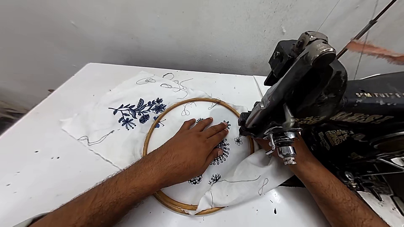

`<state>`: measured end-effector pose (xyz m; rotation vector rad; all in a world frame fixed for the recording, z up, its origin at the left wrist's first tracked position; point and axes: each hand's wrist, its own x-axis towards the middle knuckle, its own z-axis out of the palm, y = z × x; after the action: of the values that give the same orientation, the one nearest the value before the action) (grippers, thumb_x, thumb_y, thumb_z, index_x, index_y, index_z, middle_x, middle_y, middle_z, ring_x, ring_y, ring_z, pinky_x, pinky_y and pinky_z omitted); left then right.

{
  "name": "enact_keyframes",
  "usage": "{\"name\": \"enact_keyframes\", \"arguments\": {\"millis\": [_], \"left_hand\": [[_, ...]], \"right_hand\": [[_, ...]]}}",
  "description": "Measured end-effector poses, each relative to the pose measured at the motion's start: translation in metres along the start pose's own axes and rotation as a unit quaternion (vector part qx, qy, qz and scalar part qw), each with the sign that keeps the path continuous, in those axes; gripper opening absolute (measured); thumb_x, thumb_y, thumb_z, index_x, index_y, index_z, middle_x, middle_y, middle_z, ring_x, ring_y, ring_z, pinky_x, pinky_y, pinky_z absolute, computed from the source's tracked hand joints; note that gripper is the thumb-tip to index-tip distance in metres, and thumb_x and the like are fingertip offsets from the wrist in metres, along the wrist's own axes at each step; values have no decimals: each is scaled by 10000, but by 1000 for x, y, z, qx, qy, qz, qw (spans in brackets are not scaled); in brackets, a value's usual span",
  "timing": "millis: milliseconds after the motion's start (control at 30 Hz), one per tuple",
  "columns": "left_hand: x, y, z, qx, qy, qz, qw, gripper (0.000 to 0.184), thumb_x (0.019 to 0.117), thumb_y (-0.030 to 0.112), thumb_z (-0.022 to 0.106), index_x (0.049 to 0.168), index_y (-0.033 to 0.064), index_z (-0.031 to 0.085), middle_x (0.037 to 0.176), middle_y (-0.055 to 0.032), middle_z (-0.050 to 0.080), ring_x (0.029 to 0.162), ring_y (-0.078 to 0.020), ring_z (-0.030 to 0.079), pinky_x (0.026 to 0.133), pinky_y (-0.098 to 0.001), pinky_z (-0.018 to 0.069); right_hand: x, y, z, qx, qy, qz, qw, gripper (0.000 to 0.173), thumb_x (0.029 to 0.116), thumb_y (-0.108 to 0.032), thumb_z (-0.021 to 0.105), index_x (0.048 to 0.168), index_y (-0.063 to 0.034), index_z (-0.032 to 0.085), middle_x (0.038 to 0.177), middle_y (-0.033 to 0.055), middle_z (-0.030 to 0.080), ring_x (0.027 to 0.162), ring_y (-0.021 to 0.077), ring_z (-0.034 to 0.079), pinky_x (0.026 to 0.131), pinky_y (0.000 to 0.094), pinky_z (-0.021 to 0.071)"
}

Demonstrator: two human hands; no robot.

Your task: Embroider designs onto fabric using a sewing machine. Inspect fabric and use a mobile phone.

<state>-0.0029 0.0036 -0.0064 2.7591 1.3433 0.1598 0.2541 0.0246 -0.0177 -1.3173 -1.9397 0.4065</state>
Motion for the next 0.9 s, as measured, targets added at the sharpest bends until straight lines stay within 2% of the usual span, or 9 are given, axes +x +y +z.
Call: {"name": "enact_keyframes", "arguments": {"millis": [133, 200, 333, 400, 500, 567, 600, 733, 900], "left_hand": [[0, 2, -1, 4, -2, -2, 1000, 545, 1083, 435, 306, 1517, 182, 519, 1618, 29, 429, 1503, -278, 377, 1147, -606, 348], [0, 3, 0, 2, 3, -1, 1000, 546, 1082, 437, 307, 1510, 180, 526, 1611, 25, 440, 1502, -278, 379, 1149, -609, 345], [0, 4, 2, 3, 6, 9, 1000, 536, 1082, 431, 306, 1502, 187, 534, 1606, 33, 446, 1508, -269, 371, 1156, -610, 338], [1, 4, 2, 3, 4, 10, 1000, 539, 1081, 429, 308, 1509, 185, 527, 1609, 33, 442, 1506, -270, 373, 1154, -609, 340], [0, 2, 0, 1, 2, 4, 1000, 543, 1079, 434, 313, 1508, 182, 529, 1610, 28, 440, 1503, -272, 379, 1143, -612, 349], [0, 2, -2, 1, -4, 0, 1000, 547, 1077, 440, 318, 1513, 181, 523, 1614, 22, 435, 1500, -277, 383, 1139, -616, 354], [0, 2, -1, 1, -4, 0, 1000, 545, 1076, 436, 320, 1513, 180, 523, 1614, 20, 435, 1499, -279, 384, 1138, -616, 355], [-2, 4, -1, -2, -4, 5, 1000, 534, 1074, 415, 342, 1514, 173, 522, 1617, 16, 431, 1501, -291, 380, 1139, -627, 353], [-2, 3, -2, 0, -15, 1, 1000, 538, 1076, 427, 327, 1522, 191, 512, 1621, 27, 423, 1506, -278, 371, 1145, -612, 349]], "right_hand": [[-1, -9, -7, -11, -23, 32, 999, 219, 866, -53, 688, 1073, 14, 659, 939, 69, 669, 881, 27, 620, 836, 194, 490], [0, -9, -7, -20, -26, 30, 999, 188, 857, -41, 690, 1030, 29, 667, 905, 87, 665, 842, 54, 616, 803, 224, 492], [4, -6, -8, -47, -29, 9, 998, 177, 835, -122, 720, 972, -12, 700, 877, 79, 680, 837, 100, 639, 784, 288, 513], [3, -6, -8, -44, -21, 4, 999, 182, 832, -115, 716, 975, -3, 698, 881, 84, 678, 839, 101, 634, 790, 283, 506], [0, -8, -6, -17, -16, 28, 999, 204, 857, -57, 694, 1042, 27, 672, 928, 90, 668, 870, 74, 621, 816, 240, 495], [-1, -10, -6, 1, -20, 41, 999, 231, 867, -65, 675, 1082, 14, 650, 950, 63, 653, 884, 24, 606, 828, 188, 482], [-1, -9, -5, 0, -19, 35, 999, 238, 863, -89, 687, 1081, 1, 654, 953, 54, 655, 893, 16, 606, 835, 183, 480], [0, -6, -5, -33, -20, 19, 999, 209, 846, -95, 715, 1032, -5, 682, 923, 82, 683, 882, 84, 644, 824, 260, 511], [1, -1, -2, -12, -10, 12, 1000, 210, 838, -127, 728, 1021, -32, 688, 920, 37, 683, 886, 31, 635, 826, 211, 506]]}}
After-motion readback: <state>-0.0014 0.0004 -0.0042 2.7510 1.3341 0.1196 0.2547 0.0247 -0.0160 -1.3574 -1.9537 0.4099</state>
